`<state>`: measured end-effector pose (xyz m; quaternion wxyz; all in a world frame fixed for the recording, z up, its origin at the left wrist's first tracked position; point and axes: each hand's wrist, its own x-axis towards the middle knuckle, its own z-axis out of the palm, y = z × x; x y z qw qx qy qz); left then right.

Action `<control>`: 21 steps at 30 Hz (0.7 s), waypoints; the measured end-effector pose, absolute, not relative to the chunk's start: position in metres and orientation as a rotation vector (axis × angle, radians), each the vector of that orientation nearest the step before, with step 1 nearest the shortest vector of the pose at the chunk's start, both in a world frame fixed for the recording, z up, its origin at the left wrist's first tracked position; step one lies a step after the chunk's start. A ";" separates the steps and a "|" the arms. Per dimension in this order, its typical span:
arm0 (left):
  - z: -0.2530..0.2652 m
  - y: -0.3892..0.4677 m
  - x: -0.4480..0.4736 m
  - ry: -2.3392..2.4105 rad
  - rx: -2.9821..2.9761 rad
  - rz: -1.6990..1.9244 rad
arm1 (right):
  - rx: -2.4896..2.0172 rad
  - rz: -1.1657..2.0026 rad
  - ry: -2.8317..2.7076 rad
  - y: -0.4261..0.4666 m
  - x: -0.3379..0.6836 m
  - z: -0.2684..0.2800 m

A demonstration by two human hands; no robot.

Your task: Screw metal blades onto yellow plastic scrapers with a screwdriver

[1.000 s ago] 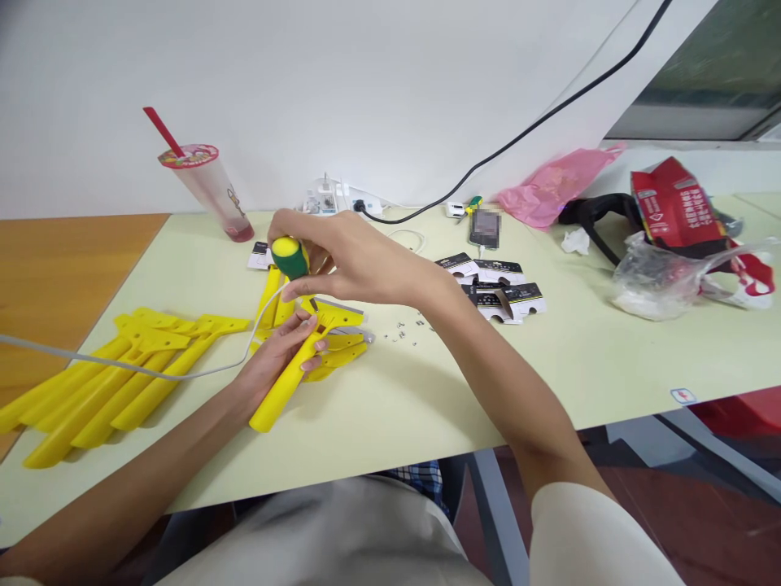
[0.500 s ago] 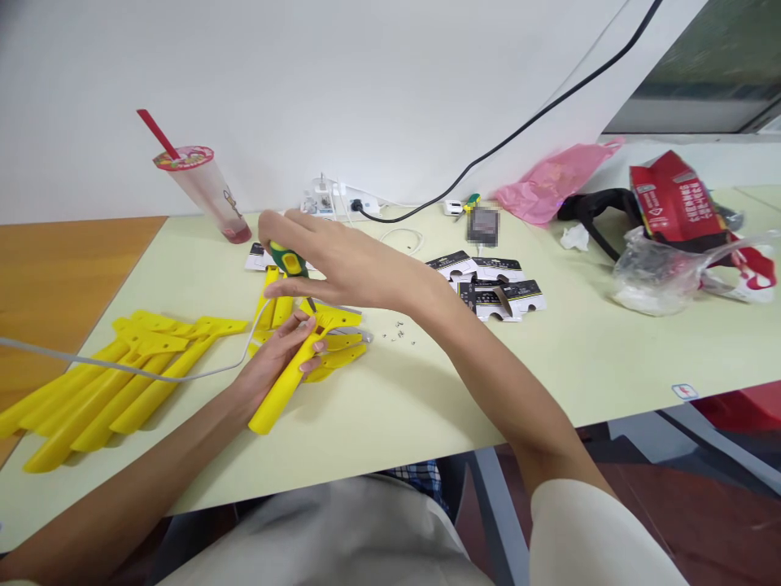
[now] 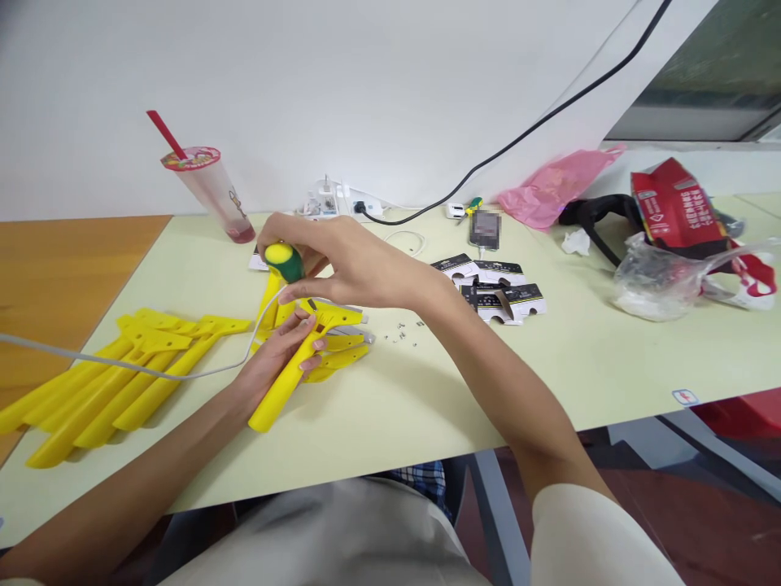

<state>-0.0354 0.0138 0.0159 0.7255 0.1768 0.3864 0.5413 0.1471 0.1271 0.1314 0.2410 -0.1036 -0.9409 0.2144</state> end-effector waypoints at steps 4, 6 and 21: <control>0.016 0.013 -0.033 0.869 0.440 1.160 | -0.273 0.585 -2.546 0.128 0.147 0.128; 0.017 0.012 -0.033 0.860 0.460 1.160 | -0.262 0.578 -2.534 0.125 0.146 0.128; 0.018 0.012 -0.040 0.809 0.669 1.040 | -0.542 0.696 -2.934 0.123 0.153 0.139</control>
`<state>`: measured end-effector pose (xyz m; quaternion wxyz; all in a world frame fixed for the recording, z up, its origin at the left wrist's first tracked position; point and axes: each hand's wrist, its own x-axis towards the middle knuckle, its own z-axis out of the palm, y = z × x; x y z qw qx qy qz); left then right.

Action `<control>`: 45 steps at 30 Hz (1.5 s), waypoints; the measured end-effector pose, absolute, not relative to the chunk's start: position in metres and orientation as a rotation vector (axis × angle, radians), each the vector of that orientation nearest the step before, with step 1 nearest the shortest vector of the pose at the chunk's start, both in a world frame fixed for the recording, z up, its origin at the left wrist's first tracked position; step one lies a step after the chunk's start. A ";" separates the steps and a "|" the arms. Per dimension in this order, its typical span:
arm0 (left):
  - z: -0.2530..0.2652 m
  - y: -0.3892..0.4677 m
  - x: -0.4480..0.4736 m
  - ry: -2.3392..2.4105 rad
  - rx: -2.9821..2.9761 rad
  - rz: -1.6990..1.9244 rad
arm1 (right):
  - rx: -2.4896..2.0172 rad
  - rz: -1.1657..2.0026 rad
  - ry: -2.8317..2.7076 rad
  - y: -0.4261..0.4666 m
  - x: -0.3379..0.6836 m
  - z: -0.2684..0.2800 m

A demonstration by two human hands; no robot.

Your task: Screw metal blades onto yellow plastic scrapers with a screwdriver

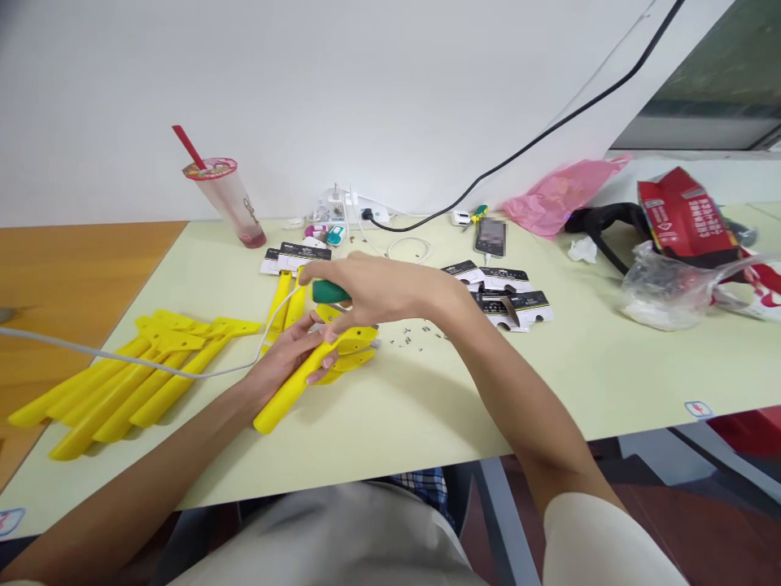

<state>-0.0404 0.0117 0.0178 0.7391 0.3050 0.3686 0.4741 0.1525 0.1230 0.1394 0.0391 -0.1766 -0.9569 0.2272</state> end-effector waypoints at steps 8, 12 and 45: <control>0.016 0.017 -0.050 0.832 0.706 1.100 | -0.641 0.627 -3.091 0.124 0.145 0.127; 0.017 0.017 -0.050 0.839 0.699 1.132 | -0.676 0.529 -3.094 0.121 0.139 0.124; 0.009 0.013 -0.042 0.754 0.579 1.018 | -0.323 1.349 -1.759 0.116 0.108 0.104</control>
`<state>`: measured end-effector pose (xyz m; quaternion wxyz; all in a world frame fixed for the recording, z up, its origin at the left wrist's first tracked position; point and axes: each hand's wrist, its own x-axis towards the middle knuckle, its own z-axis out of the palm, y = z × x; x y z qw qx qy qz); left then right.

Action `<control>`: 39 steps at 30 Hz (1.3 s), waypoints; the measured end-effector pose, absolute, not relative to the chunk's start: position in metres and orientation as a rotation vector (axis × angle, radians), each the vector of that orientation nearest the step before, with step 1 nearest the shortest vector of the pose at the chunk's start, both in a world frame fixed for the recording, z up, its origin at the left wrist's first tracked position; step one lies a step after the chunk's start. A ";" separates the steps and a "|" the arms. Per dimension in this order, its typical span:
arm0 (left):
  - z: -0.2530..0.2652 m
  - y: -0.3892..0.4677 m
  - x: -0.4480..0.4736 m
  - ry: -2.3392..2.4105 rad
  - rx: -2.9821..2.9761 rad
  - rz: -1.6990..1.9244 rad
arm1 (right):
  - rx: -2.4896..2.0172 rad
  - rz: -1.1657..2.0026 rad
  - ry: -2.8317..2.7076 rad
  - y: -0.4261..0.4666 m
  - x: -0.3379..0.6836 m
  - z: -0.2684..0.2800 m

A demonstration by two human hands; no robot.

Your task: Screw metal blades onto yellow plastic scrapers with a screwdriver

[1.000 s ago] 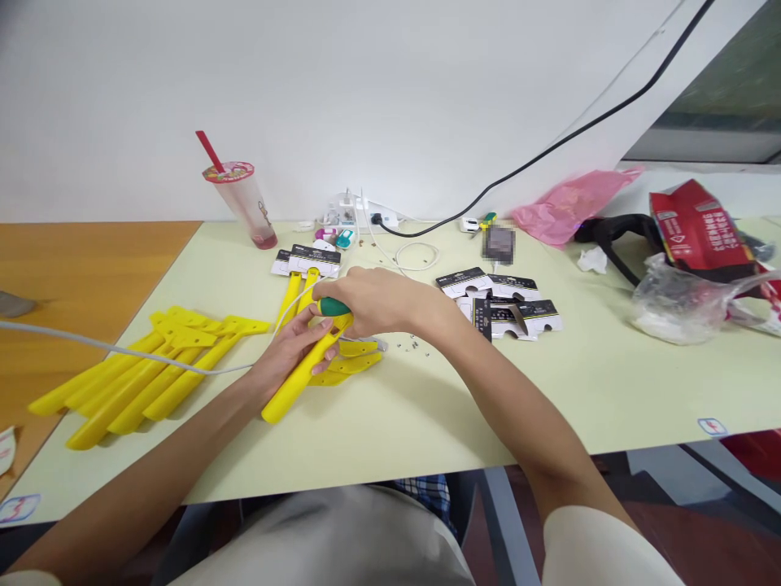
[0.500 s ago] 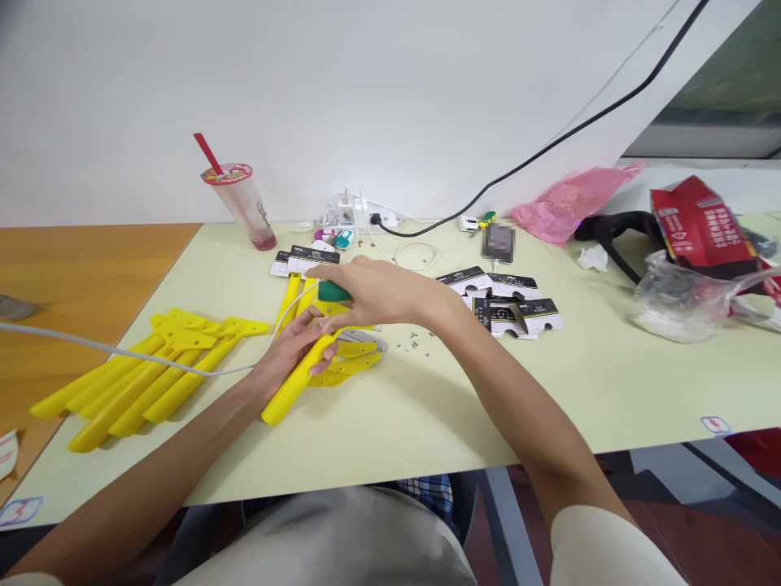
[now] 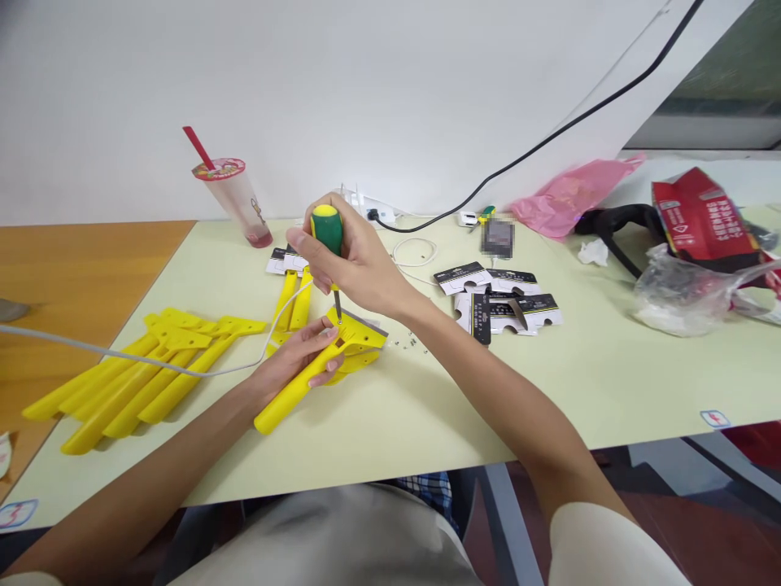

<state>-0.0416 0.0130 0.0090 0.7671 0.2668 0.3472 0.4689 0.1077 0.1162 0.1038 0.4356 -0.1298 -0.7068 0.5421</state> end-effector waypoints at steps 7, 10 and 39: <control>0.015 0.012 -0.039 0.762 0.579 1.010 | -0.327 1.385 -1.734 0.119 0.103 0.096; 0.019 0.013 -0.038 0.770 0.570 0.994 | -0.329 1.372 -1.766 0.120 0.103 0.093; 0.006 0.017 -0.046 0.843 0.558 1.068 | -0.381 0.748 -2.482 0.138 0.144 0.118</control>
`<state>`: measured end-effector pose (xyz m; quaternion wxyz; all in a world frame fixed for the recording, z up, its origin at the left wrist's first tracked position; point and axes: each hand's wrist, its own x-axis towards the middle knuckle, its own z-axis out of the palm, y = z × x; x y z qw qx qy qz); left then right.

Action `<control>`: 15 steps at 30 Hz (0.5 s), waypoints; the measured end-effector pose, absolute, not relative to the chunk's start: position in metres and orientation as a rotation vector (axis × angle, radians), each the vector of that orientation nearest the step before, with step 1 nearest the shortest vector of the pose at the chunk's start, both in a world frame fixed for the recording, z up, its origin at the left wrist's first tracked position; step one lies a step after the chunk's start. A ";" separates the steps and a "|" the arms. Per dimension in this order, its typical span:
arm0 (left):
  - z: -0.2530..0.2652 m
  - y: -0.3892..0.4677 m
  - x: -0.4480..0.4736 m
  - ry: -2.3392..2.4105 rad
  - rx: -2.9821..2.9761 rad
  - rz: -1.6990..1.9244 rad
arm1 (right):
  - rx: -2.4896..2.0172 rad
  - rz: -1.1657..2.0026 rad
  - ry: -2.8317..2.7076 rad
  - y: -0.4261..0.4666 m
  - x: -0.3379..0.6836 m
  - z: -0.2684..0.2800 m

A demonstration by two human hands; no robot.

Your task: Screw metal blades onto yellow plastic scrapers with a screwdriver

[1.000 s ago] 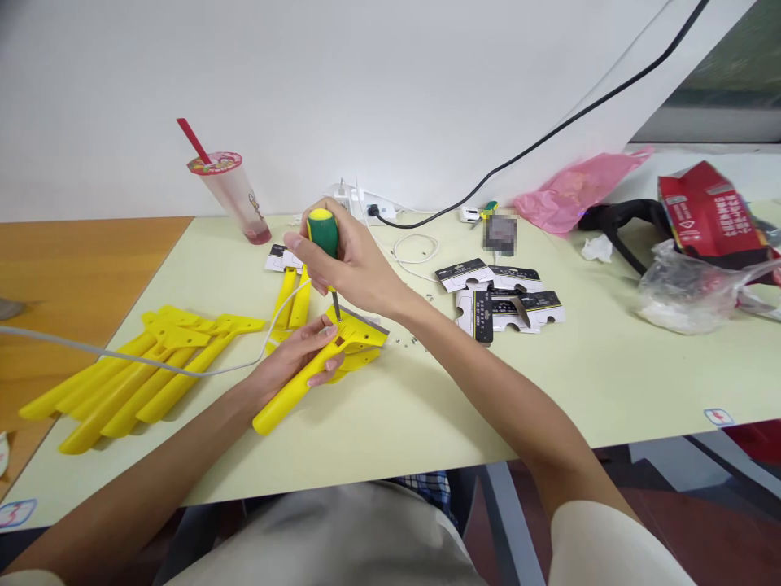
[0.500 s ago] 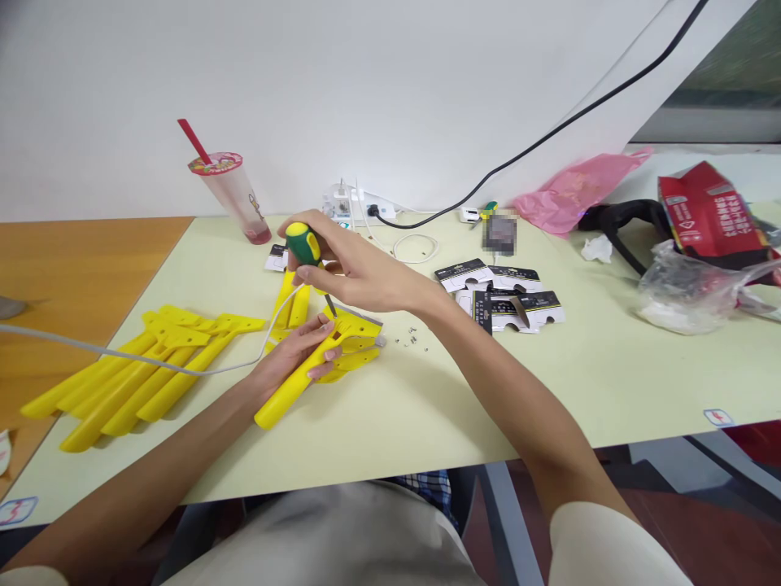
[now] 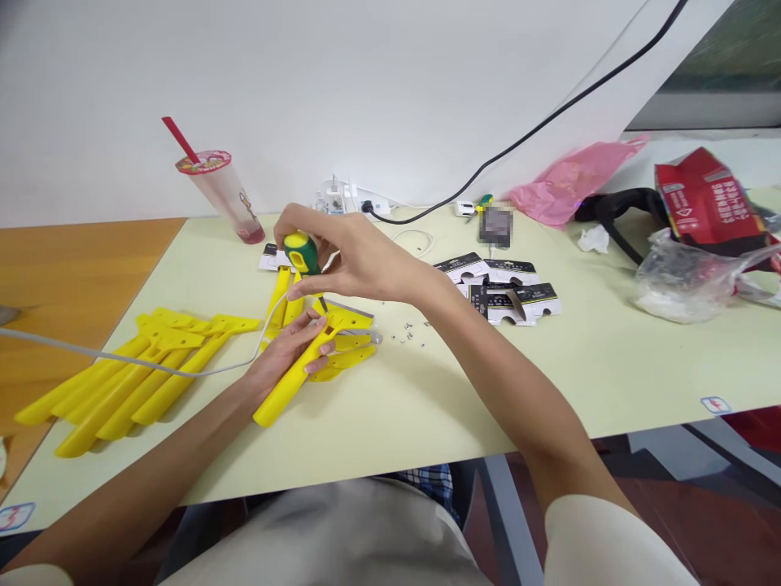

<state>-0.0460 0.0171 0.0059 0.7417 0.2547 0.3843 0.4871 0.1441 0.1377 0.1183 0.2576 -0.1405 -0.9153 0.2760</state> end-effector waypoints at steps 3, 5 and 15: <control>0.006 0.017 -0.046 0.863 0.583 1.008 | -0.395 0.745 -2.473 0.137 0.143 0.120; 0.006 0.016 -0.046 0.865 0.581 0.988 | -0.380 0.729 -2.479 0.136 0.142 0.122; 0.011 0.018 -0.041 0.857 0.478 1.109 | -0.288 0.742 -2.607 0.119 0.147 0.137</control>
